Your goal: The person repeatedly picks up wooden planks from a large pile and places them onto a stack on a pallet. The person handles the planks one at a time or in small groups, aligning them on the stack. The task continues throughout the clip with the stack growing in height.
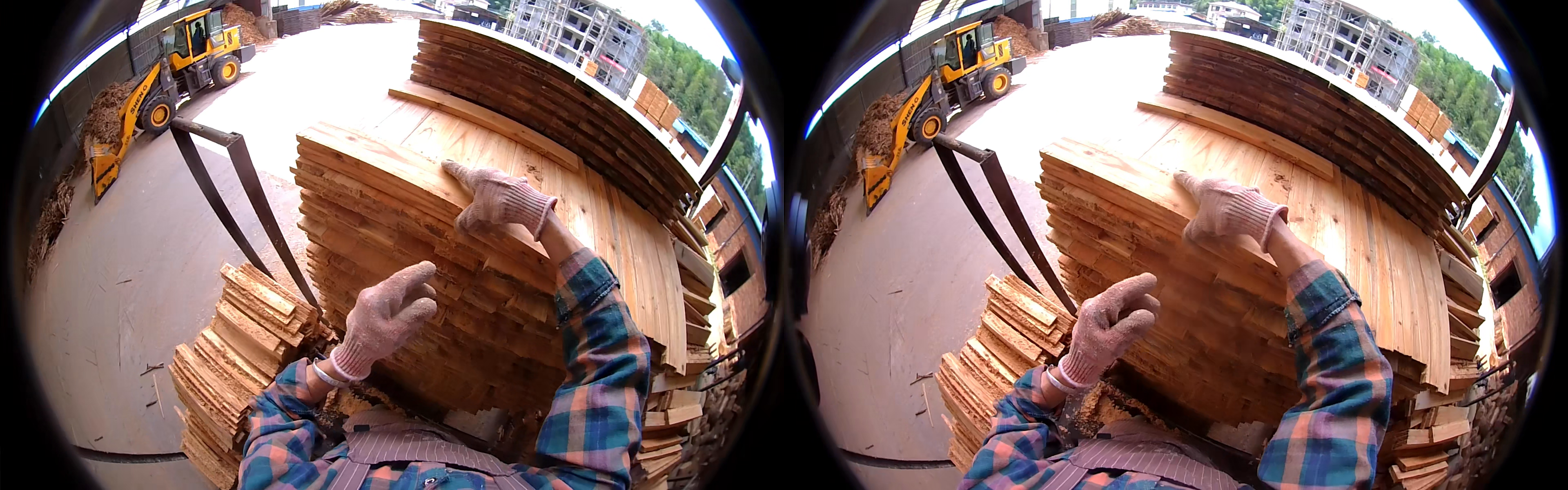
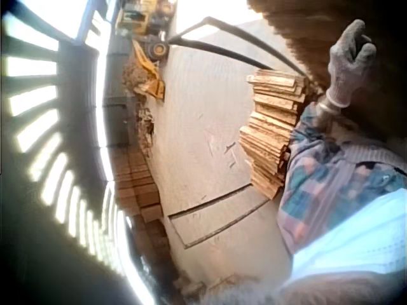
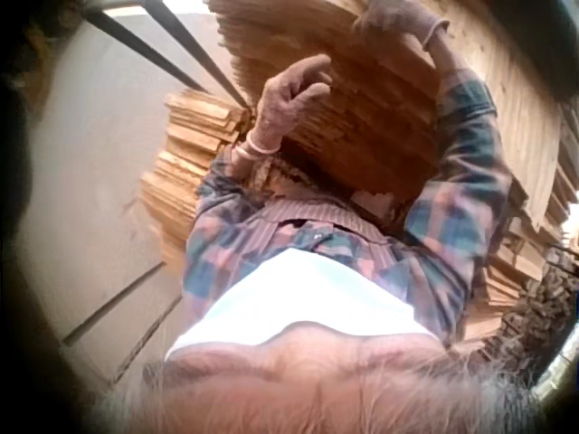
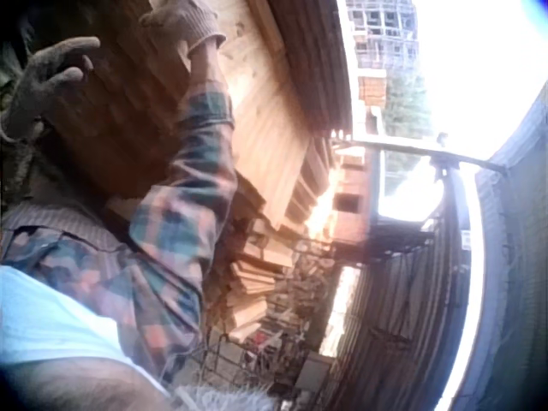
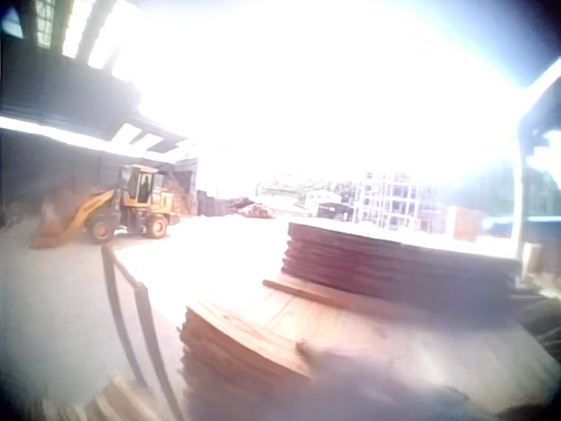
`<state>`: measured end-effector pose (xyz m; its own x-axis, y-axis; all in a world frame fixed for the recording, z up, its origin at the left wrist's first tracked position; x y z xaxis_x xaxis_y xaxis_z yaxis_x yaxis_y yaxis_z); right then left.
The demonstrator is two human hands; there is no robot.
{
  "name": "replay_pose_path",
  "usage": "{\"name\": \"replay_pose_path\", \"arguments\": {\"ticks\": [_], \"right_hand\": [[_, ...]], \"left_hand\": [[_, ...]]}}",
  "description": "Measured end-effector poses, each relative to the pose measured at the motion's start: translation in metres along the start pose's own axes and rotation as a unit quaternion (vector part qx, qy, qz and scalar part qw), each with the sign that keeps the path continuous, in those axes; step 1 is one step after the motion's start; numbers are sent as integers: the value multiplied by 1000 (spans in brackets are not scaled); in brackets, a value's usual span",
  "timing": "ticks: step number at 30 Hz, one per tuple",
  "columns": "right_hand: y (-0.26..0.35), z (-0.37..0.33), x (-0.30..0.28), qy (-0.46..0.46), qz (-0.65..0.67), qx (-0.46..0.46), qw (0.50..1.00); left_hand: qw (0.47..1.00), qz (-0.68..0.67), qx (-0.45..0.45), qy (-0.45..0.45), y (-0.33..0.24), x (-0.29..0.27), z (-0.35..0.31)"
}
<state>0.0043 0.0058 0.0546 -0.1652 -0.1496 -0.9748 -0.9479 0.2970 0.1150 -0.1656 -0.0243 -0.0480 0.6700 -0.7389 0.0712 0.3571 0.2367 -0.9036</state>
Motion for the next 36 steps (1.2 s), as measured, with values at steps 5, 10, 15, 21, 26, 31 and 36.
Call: {"name": "replay_pose_path", "arguments": {"ticks": [5, 10, 15, 21, 26, 31, 36], "right_hand": [[-24, 4, 2, 61, 177, 29, 982], [-114, -68, -37, -39, 258, 106, 960], [-227, -231, -32, -86, 416, 171, 889], [-347, -335, 42, -62, 33, 297, 952], [-362, -341, 32, -38, 94, 301, 948], [-359, -323, 36, -56, 96, 236, 965], [-374, -320, 44, -126, 193, 195, 953]], "left_hand": [[956, 111, 273, -6, -52, -4, 60], [897, 294, 317, 96, -51, 36, 114], [751, 514, 351, 220, -48, 76, 127], [726, 551, 336, 238, -19, 94, 144], [742, 548, 306, 236, -23, 87, 144], [767, 524, 293, 228, -17, 93, 146], [792, 509, 266, 209, -27, 93, 139]]}}
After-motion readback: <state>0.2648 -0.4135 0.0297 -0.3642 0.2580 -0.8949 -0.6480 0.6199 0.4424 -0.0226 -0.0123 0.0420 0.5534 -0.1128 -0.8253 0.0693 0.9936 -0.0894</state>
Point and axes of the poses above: each hand's wrist, its own z-axis towards the middle knuckle, its own x-axis out of the palm, y = z × x, the point moved 9 cm from there along z, towards the middle knuckle, and after that the axes turned 8 degrees about x, right-handed, at the moved point
